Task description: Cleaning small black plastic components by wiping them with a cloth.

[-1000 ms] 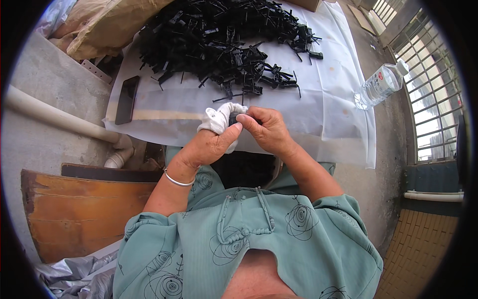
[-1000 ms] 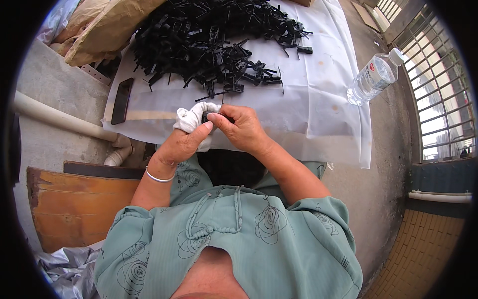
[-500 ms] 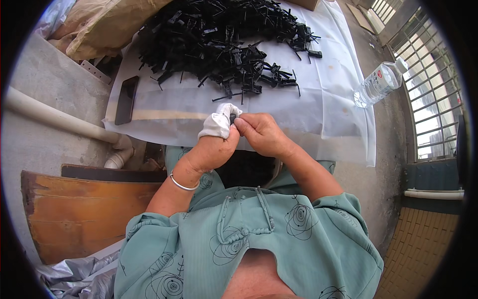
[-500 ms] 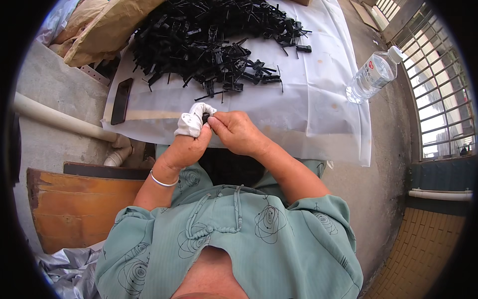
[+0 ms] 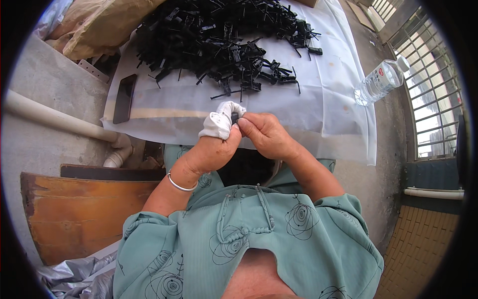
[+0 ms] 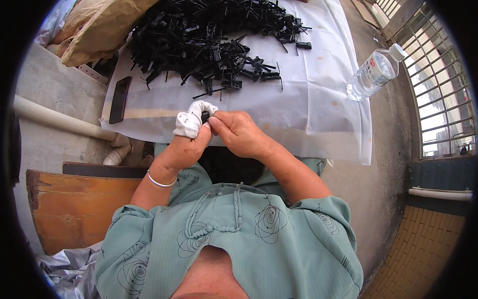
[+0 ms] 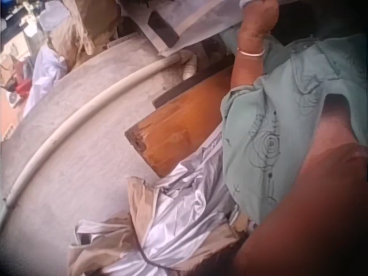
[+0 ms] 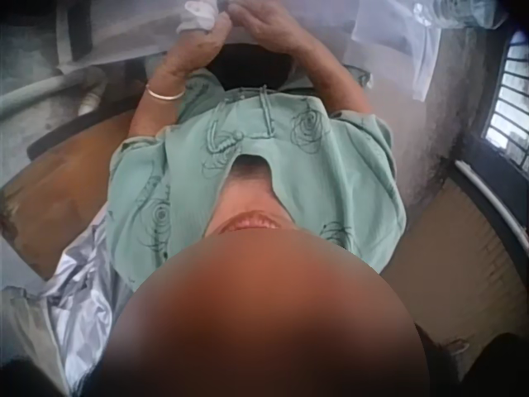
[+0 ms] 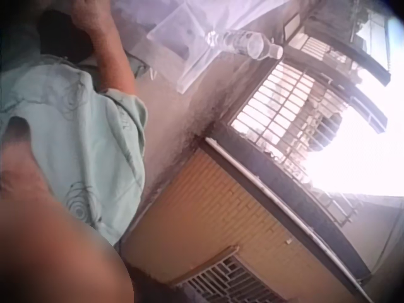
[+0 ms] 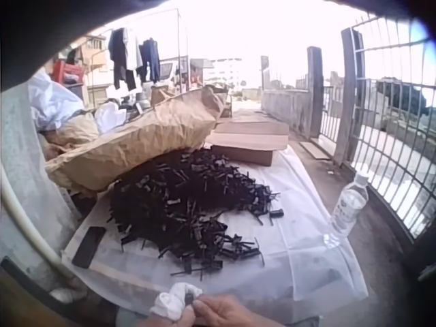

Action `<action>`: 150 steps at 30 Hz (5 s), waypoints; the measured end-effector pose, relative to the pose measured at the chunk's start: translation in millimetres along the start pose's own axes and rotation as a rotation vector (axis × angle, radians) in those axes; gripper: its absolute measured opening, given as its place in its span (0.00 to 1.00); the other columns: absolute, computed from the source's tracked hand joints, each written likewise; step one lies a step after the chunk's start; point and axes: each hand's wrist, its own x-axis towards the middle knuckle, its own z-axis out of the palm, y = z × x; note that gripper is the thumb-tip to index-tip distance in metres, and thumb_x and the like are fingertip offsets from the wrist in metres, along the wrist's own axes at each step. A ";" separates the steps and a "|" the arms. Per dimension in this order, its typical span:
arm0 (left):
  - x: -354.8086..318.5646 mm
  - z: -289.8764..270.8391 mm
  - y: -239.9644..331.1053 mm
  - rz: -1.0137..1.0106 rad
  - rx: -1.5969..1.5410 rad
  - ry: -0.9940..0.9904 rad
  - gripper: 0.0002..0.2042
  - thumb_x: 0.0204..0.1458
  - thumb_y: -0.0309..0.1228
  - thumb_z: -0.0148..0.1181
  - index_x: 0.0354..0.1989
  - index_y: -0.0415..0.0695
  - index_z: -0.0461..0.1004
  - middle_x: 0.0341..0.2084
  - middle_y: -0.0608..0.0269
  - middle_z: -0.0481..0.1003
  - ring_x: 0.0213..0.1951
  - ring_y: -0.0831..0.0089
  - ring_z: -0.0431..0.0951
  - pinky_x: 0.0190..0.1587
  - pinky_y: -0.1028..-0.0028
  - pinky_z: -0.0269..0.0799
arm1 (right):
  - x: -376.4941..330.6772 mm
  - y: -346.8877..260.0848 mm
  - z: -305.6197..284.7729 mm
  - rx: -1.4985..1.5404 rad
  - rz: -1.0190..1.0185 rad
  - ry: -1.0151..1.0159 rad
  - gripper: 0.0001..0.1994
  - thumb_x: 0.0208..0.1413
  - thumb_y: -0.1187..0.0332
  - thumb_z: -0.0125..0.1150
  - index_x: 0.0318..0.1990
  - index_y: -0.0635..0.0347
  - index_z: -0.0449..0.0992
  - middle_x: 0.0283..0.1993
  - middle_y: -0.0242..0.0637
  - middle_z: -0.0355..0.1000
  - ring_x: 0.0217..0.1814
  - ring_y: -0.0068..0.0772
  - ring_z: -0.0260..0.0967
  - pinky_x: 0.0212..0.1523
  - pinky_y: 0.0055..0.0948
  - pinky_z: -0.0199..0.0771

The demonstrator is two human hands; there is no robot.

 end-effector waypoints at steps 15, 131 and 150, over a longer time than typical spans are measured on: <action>2.1 -16.0 2.0 0.267 0.758 0.062 0.15 0.47 0.25 0.55 0.45 0.39 0.72 0.41 0.48 0.72 0.44 0.55 0.71 0.47 0.68 0.67 | 29.3 41.5 -44.2 -0.944 0.079 0.397 0.10 0.50 0.66 0.56 0.38 0.60 0.69 0.30 0.43 0.71 0.30 0.45 0.69 0.33 0.34 0.70; 12.4 -12.7 -10.3 -0.128 -0.282 0.229 0.16 0.52 0.25 0.52 0.49 0.37 0.62 0.28 0.65 0.69 0.28 0.79 0.67 0.33 0.79 0.67 | 12.8 13.1 -11.3 -0.152 0.071 0.197 0.09 0.55 0.67 0.53 0.32 0.65 0.73 0.22 0.33 0.67 0.23 0.20 0.60 0.27 0.22 0.63; 9.7 0.0 1.8 0.022 0.110 0.086 0.11 0.50 0.22 0.44 0.43 0.38 0.63 0.28 0.60 0.68 0.30 0.69 0.68 0.34 0.74 0.65 | 12.9 -0.1 -4.4 -0.218 -0.076 0.115 0.10 0.56 0.68 0.50 0.27 0.65 0.68 0.21 0.45 0.64 0.20 0.39 0.57 0.23 0.32 0.61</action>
